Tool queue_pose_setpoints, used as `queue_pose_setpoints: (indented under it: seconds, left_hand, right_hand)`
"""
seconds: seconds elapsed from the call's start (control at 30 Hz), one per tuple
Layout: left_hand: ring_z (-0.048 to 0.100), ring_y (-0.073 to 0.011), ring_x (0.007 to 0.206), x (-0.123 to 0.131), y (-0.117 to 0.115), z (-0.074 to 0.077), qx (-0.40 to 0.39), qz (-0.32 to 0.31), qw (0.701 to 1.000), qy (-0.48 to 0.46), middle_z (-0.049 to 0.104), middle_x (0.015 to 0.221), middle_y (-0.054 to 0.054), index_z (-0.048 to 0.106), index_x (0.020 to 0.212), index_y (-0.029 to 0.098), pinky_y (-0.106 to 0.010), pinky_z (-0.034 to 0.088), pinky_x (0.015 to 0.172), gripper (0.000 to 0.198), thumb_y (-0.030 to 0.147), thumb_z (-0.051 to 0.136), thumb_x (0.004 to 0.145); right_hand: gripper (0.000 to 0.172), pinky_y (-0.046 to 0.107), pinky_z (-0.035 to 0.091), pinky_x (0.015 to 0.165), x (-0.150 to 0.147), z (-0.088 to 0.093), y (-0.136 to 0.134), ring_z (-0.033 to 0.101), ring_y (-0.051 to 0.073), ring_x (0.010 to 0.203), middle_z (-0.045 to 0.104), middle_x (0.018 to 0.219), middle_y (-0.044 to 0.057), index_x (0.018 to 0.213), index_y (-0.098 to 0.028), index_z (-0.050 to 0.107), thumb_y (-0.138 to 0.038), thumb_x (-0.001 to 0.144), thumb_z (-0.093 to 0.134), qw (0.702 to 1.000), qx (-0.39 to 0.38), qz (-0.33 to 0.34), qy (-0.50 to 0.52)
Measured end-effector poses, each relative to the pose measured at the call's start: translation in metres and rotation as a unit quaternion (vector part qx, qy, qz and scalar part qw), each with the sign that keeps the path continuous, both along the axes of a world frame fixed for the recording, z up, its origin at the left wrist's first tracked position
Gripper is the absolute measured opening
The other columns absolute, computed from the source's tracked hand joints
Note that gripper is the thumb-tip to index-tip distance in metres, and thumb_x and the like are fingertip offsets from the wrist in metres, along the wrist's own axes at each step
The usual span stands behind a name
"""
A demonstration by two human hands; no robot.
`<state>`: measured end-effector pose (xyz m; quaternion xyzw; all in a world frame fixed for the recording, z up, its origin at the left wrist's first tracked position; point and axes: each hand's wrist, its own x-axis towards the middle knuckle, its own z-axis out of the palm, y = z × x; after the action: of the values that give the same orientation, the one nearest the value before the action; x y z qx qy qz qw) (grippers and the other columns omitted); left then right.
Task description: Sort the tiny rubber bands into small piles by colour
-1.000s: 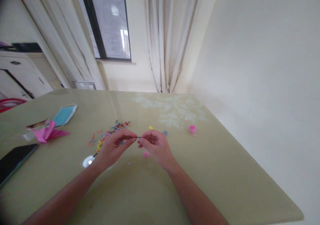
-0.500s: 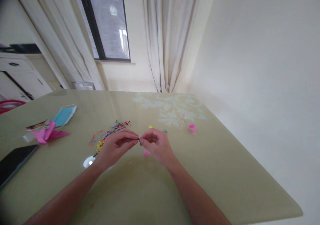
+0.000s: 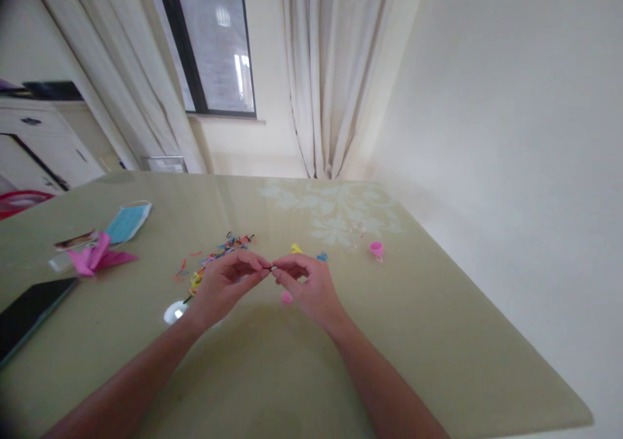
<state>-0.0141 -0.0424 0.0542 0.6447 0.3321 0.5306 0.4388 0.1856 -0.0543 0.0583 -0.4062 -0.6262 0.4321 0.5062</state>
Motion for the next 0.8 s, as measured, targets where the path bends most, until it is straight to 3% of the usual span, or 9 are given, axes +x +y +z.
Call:
queue_pose_setpoints:
  seconds: [0.13,0.23,0.33,0.43,0.5,0.63,0.8]
  left_hand:
    - [0.078,-0.021,0.091,-0.005,0.004,0.003,0.017,0.005,0.999,0.042,0.08,0.099,-0.008,0.073,0.098,0.021,-0.034,0.065,0.084,0.019,0.036,0.08,0.089]
    - [0.076,-0.0216,0.09,-0.018,0.014,0.003,0.076,0.086,0.979,0.17,0.08,0.102,-0.007,0.074,0.107,0.023,-0.036,0.062,0.084,0.019,0.036,0.074,0.093]
    - [0.073,-0.028,0.103,-0.034,0.025,-0.004,0.135,0.179,0.904,0.365,0.079,0.108,-0.008,0.076,0.104,0.024,-0.045,0.055,0.096,0.013,0.027,0.066,0.096]
    - [0.067,-0.0354,0.116,-0.043,0.032,-0.015,0.114,0.169,0.83,0.519,0.077,0.116,-0.01,0.078,0.105,0.024,-0.052,0.049,0.102,0.015,0.029,0.068,0.095]
    - [0.065,-0.0371,0.118,-0.045,0.033,-0.022,0.09,0.153,0.807,0.563,0.076,0.119,-0.011,0.078,0.106,0.024,-0.053,0.047,0.101,0.017,0.032,0.069,0.095]
    - [0.066,-0.0349,0.117,-0.044,0.036,-0.026,0.081,0.135,0.796,0.584,0.074,0.117,-0.01,0.077,0.099,0.024,-0.05,0.046,0.098,0.014,0.028,0.064,0.097]
    - [0.067,-0.0331,0.115,-0.042,0.039,-0.023,0.084,0.14,0.794,0.585,0.075,0.11,-0.009,0.074,0.09,0.023,-0.047,0.046,0.096,0.015,0.023,0.061,0.097]
  right_hand:
    - [0.019,0.033,0.062,0.071,0.004,0.005,0.0,0.075,0.02,0.071,0.08,0.081,0.006,0.093,-0.022,0.084,-0.039,0.086,0.083,1.0,0.011,-0.013,0.007]
    - [0.019,0.034,0.063,0.069,0.009,0.008,0.002,0.074,0.02,0.069,0.081,0.083,0.006,0.093,-0.024,0.085,-0.041,0.085,0.085,0.999,-0.002,-0.013,0.051]
    - [0.02,0.034,0.062,0.067,0.014,0.011,0.003,0.071,0.018,0.065,0.081,0.081,0.005,0.091,-0.025,0.085,-0.043,0.083,0.086,0.997,-0.011,-0.016,0.078]
    - [0.02,0.032,0.06,0.065,0.017,0.014,0.002,0.068,0.017,0.063,0.081,0.079,0.005,0.09,-0.025,0.086,-0.043,0.083,0.087,0.997,-0.006,-0.018,0.073]
    - [0.019,0.031,0.058,0.064,0.02,0.014,0.003,0.067,0.017,0.063,0.08,0.078,0.004,0.09,-0.025,0.086,-0.042,0.083,0.086,0.998,0.002,-0.02,0.057]
    - [0.015,0.03,0.054,0.065,0.027,0.009,0.01,0.067,0.018,0.068,0.079,0.08,0.004,0.092,-0.025,0.086,-0.039,0.088,0.08,0.994,0.052,-0.065,-0.071]
    - [0.015,0.031,0.052,0.074,0.032,-0.011,0.024,0.067,0.018,0.073,0.078,0.085,0.005,0.091,-0.022,0.084,-0.025,0.096,0.07,0.953,0.084,-0.095,-0.276]
